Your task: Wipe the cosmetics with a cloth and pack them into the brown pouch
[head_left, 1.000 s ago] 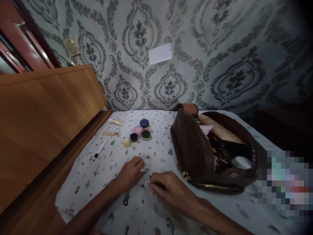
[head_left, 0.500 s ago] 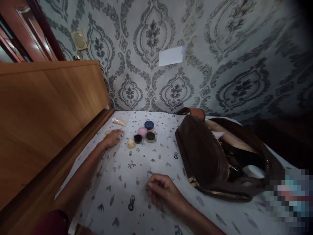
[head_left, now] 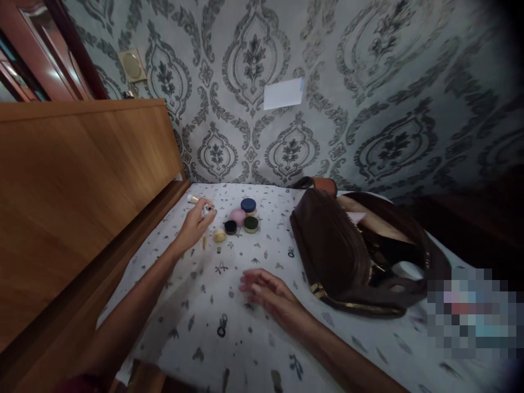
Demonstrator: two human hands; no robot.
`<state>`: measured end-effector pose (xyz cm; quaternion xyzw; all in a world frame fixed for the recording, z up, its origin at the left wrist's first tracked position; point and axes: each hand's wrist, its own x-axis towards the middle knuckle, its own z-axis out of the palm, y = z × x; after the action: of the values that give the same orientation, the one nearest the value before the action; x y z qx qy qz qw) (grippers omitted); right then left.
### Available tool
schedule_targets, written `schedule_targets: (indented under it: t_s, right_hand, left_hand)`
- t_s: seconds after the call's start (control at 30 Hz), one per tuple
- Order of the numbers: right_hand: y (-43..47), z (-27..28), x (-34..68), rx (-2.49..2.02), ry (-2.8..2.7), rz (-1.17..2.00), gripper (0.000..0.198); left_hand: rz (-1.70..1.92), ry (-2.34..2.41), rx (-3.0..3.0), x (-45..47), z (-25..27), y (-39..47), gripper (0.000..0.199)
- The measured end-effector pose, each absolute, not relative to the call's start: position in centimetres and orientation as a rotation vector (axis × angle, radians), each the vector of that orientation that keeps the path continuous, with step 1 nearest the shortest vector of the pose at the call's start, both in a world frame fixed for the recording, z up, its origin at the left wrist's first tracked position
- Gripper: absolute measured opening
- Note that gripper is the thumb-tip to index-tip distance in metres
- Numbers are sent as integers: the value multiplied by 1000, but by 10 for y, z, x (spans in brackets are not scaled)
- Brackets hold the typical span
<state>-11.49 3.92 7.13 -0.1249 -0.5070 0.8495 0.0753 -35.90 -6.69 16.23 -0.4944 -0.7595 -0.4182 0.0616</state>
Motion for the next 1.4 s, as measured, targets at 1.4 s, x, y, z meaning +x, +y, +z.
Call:
schedule_targets:
  t_s: [1.4]
  right_hand:
    - [38,65,-82,-433,-2083,1820,24]
  left_hand:
    - [-1929,-2585,-1340,-269,90,-51,41]
